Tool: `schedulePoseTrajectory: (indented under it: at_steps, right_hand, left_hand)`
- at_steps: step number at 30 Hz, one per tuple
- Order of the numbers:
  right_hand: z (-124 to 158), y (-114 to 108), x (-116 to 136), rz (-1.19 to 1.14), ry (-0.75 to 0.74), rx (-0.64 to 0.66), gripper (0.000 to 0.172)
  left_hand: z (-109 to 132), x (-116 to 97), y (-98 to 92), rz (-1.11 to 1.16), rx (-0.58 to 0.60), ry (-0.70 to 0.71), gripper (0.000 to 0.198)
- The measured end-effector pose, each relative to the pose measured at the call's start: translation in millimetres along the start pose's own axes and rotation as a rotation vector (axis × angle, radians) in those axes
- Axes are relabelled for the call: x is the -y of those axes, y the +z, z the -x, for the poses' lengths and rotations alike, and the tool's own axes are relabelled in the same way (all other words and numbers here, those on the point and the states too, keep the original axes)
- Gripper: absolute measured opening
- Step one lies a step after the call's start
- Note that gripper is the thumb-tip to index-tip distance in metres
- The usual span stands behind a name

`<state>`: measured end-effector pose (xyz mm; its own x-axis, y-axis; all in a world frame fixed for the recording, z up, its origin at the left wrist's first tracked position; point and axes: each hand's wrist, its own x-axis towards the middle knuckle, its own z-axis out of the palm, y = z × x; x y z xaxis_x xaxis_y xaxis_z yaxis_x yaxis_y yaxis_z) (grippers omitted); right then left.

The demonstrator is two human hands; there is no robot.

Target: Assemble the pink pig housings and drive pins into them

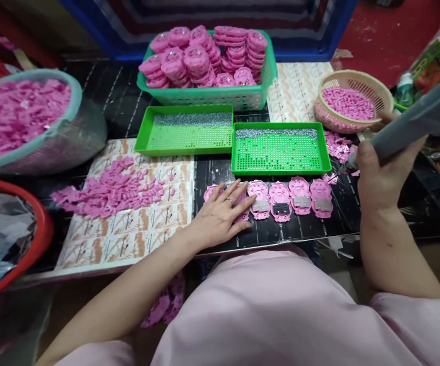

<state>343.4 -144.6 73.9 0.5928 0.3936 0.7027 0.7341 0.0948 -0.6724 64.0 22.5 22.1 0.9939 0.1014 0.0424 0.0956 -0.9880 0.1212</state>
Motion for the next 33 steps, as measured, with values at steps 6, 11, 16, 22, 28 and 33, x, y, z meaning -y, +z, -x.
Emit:
schedulePoseTrajectory:
  at_steps: [6,11,16,22,28,33]
  right_hand:
    - [61.4,-25.0,8.0,0.202,-0.524,0.249,0.070]
    - [91.0,-9.5,0.8,0.547,-0.405,0.865,0.059]
    - [102.8,-3.2,2.4,0.638,-0.442,1.068,0.056]
    - [122.6,6.3,14.7,0.519,-0.563,1.044,0.059]
    - [134.1,41.9,22.1,0.457,-0.694,0.996,0.069]
    - [115.5,49.8,32.3,0.426,-0.741,1.063,0.057]
  left_hand:
    - [-8.7,6.5,0.8,-0.014,0.035,0.141,0.062]
    - [-16.3,5.7,5.6,-0.012,0.073,0.227,0.063]
    - [-1.1,0.4,15.0,-0.022,0.026,0.217,0.061]
    - [44.7,-3.6,10.7,-0.067,-0.038,0.197,0.054]
    - [83.2,9.9,7.5,-0.075,-0.045,0.127,0.048]
    - [93.0,13.0,0.7,0.049,0.043,0.034,0.047]
